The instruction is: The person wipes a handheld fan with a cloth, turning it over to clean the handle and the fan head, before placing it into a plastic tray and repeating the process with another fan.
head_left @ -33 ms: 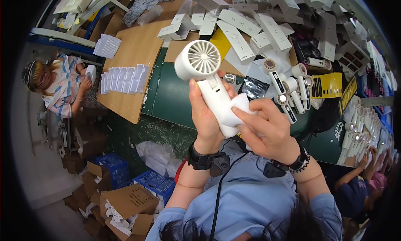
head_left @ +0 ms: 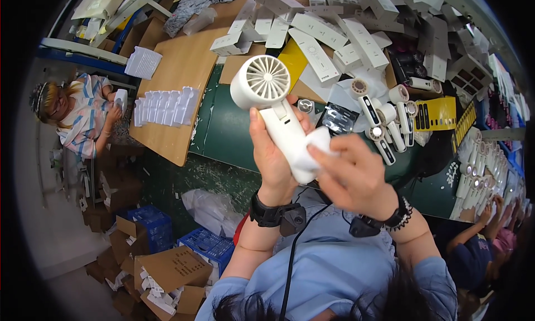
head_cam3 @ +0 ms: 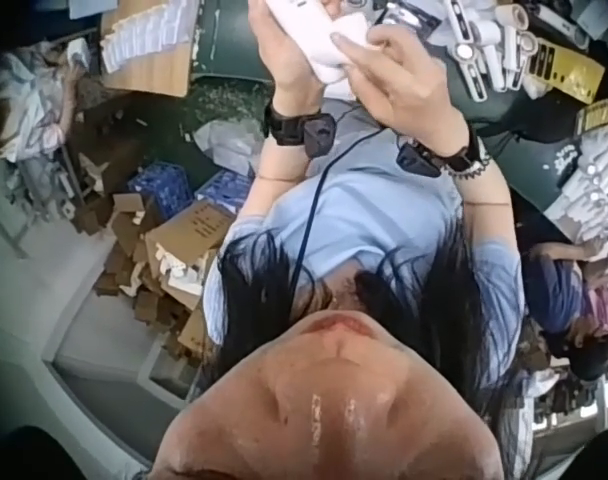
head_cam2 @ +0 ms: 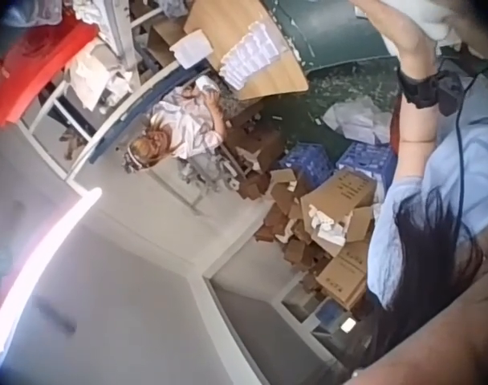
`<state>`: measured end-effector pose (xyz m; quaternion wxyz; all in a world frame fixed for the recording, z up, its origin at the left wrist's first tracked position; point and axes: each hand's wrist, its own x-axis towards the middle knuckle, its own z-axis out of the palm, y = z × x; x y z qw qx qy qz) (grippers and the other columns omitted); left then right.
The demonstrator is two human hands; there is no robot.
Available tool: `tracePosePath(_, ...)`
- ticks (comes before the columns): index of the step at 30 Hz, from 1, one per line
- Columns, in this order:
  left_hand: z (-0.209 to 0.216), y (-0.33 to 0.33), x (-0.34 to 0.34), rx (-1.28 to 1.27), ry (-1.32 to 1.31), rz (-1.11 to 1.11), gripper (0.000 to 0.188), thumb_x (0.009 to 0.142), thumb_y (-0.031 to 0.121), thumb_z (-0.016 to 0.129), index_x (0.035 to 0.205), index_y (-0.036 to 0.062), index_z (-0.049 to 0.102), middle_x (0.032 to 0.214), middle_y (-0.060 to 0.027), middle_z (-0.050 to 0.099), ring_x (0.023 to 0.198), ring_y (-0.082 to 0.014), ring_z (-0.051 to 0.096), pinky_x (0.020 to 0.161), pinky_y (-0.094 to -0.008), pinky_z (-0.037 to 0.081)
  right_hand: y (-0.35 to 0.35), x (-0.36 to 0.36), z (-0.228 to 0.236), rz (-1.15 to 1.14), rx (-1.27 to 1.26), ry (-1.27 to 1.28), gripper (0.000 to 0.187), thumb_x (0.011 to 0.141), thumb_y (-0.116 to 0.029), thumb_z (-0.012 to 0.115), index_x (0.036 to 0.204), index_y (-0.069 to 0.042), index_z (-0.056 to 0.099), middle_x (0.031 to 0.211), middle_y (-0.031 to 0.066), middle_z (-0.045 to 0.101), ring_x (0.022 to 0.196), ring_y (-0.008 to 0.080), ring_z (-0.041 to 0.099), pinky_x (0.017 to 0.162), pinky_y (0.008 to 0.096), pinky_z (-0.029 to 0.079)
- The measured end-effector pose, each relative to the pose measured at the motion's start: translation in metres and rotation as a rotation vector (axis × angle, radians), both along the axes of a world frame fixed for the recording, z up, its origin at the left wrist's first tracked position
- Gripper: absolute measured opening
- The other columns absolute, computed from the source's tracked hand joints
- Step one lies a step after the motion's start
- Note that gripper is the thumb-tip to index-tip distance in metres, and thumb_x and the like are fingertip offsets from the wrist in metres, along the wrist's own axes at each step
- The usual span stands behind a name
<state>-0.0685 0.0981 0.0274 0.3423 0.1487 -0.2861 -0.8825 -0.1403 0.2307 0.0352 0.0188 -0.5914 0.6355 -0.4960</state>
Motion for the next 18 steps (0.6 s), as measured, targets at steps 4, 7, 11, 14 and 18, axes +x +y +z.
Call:
tracePosePath(4, 0.002, 0.003, 0.001, -0.094, -0.027, 0.098, 0.055, 0.094, 0.048, 0.030, 0.106, -0.0021, 0.049, 0.080, -0.0082, 0.048, 0.069, -0.0168, 0.042, 0.060, -0.0282, 0.037, 0.009, 0.006, 0.001, -0.002, 0.018, 0.007, 0.040, 0.063, 0.001, 0.065, 0.101, -0.006, 0.068, 0.086, 0.0079, 0.053, 0.046, 0.0078, 0.041, 0.041, 0.0218, 0.035)
tracePosePath(7, 0.003, 0.006, 0.002, -0.098, -0.031, 0.134, 0.056, 0.094, 0.049, 0.029, 0.106, -0.0018, 0.048, 0.079, -0.0080, 0.048, 0.069, -0.0167, 0.042, 0.060, -0.0287, 0.037, 0.008, 0.008, 0.000, 0.001, 0.019, -0.013, 0.040, 0.062, 0.002, 0.065, 0.101, -0.006, 0.068, 0.086, 0.0080, 0.052, 0.045, 0.0076, 0.040, 0.041, 0.0218, 0.035)
tracePosePath(11, 0.001, 0.003, 0.001, -0.117, -0.012, 0.206, 0.056, 0.094, 0.049, 0.028, 0.107, -0.0016, 0.047, 0.079, -0.0079, 0.049, 0.070, -0.0167, 0.043, 0.061, -0.0290, 0.037, 0.004, 0.001, -0.004, -0.003, -0.018, -0.040, 0.040, 0.062, 0.002, 0.065, 0.101, -0.005, 0.068, 0.086, 0.0081, 0.052, 0.044, 0.0075, 0.039, 0.040, 0.0217, 0.034)
tracePosePath(14, 0.006, 0.004, -0.004, -0.182, -0.021, 0.170, 0.057, 0.094, 0.050, 0.028, 0.108, -0.0015, 0.047, 0.079, -0.0073, 0.048, 0.070, -0.0165, 0.043, 0.061, -0.0287, 0.037, 0.008, 0.002, -0.005, -0.003, -0.003, -0.033, 0.039, 0.062, 0.003, 0.065, 0.101, -0.005, 0.068, 0.086, 0.0080, 0.052, 0.043, 0.0076, 0.038, 0.040, 0.0214, 0.033)
tracePosePath(18, 0.005, 0.004, 0.008, -0.207, 0.002, 0.216, 0.062, 0.094, 0.052, 0.022, 0.112, -0.0034, 0.043, 0.080, -0.0079, 0.050, 0.073, -0.0169, 0.046, 0.066, -0.0305, 0.039, 0.000, 0.003, 0.001, 0.026, -0.059, -0.056, 0.039, 0.062, 0.003, 0.065, 0.100, -0.004, 0.068, 0.085, 0.0083, 0.052, 0.043, 0.0071, 0.038, 0.040, 0.0209, 0.032)
